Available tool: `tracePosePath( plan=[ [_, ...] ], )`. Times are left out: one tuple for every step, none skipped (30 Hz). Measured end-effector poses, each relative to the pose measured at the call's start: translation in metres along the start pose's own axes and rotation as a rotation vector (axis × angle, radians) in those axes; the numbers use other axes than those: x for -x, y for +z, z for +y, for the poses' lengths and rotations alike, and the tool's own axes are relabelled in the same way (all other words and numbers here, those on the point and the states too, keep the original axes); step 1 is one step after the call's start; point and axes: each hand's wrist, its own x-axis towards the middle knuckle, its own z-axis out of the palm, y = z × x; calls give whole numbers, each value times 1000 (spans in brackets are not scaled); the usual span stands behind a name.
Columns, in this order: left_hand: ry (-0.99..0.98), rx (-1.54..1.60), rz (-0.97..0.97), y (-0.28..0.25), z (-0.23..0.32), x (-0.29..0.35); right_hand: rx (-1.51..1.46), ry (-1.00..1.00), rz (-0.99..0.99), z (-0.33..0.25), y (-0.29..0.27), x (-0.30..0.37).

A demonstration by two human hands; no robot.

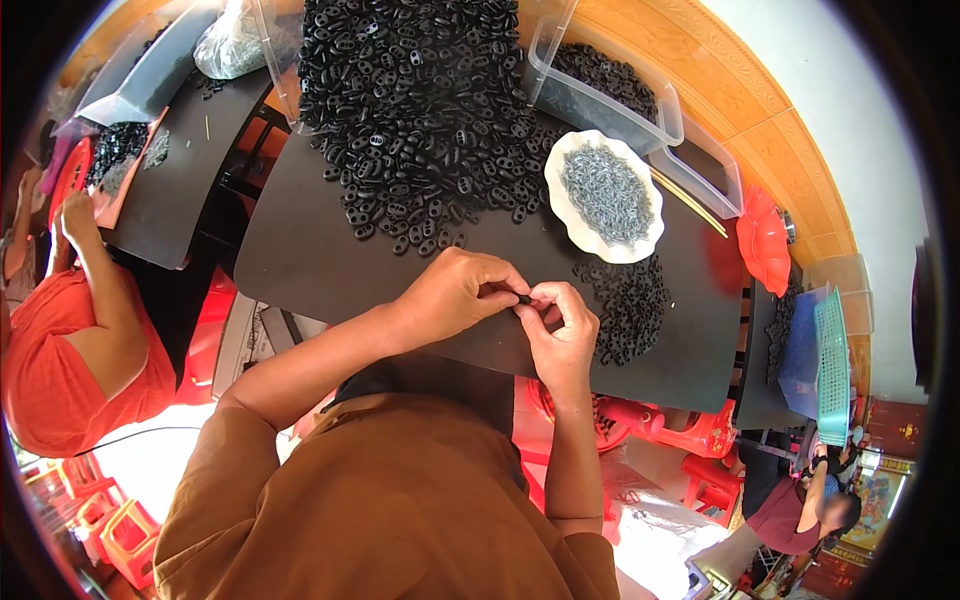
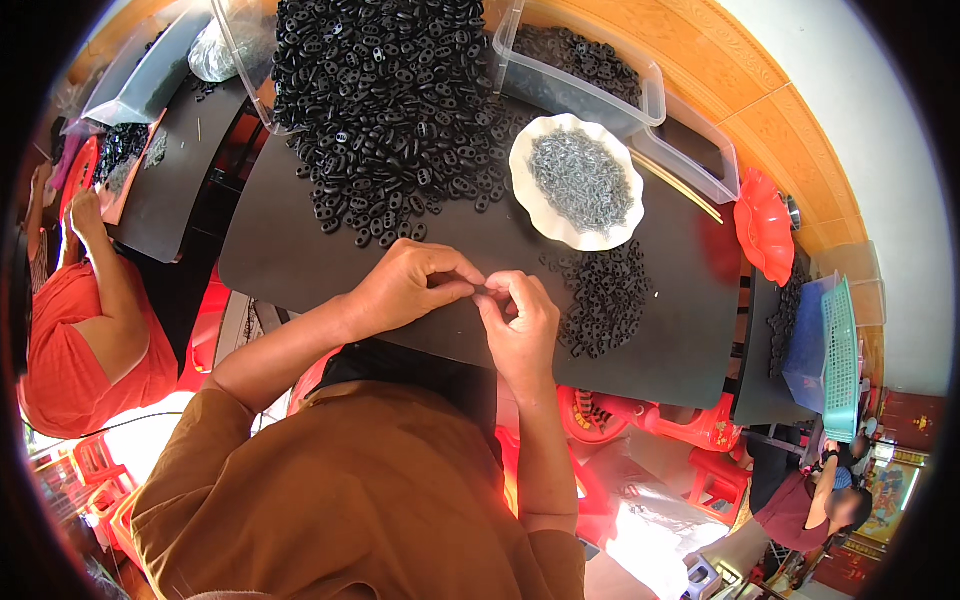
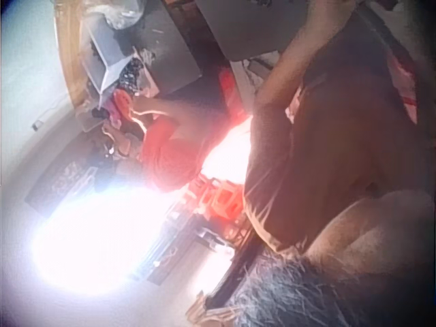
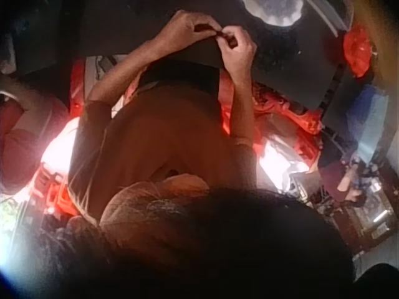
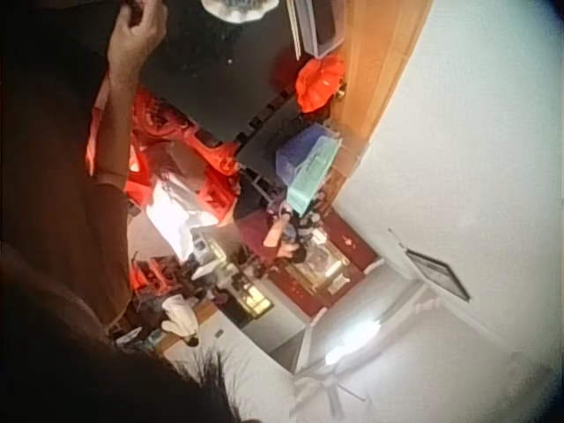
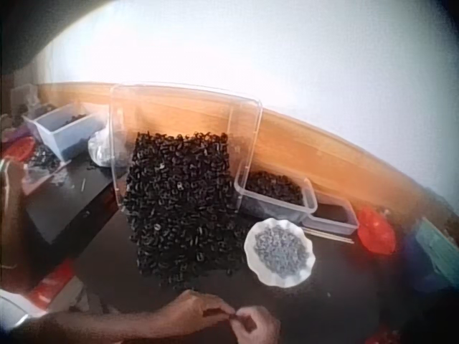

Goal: The person sits at a table and repeatedly picks up small black plastic parts and metal pins. They insert the pins into the plastic parts by hand and place the assembled units onto the table. The process is repetitive, involving picking, inserting, and placing.

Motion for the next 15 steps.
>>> tracePosePath(
  plan=[
    [-15, -3, -2, 1, 2, 1, 8, -8, 2, -1, 0, 0],
    [-30, -6, -4, 1, 4, 1, 16, -16, 4, -1, 0, 0],
    [-18, -37, -6, 1, 4, 1, 24, -23, 7, -2, 0, 1],
    [-6, -67, -7, 1, 4, 1, 24, -32, 20, -2, 1, 1],
    [6, -97, -9, 0, 4, 1, 24, -40, 33, -3, 2, 2],
    [21, -104, -9, 0, 3, 1, 23, -49, 46, -3, 3, 3],
    [36, -111, -9, 1, 0, 1, 37, -82, 50, -3, 3, 3],
    [51, -117, -10, 1, -2, 2, 51, -114, 55, -2, 3, 4],
    [69, -124, -10, 1, -3, 2, 65, -147, 59, -2, 2, 5],
    [87, -130, -10, 2, -5, 3, 74, -165, 62, -2, 3, 5],
    [105, -136, -11, 2, -5, 3, 82, -184, 66, -2, 3, 5],
    [108, -146, -12, 1, -5, 3, 90, -202, 69, -2, 3, 6],
    [110, -157, -12, 1, -4, 4, 102, -214, 64, -3, 3, 5],
    [113, -168, -13, 1, -3, 4, 113, -227, 57, -5, 2, 5],
    [116, -177, -16, 1, -3, 5, 124, -240, 51, -6, 1, 4]
  ],
)
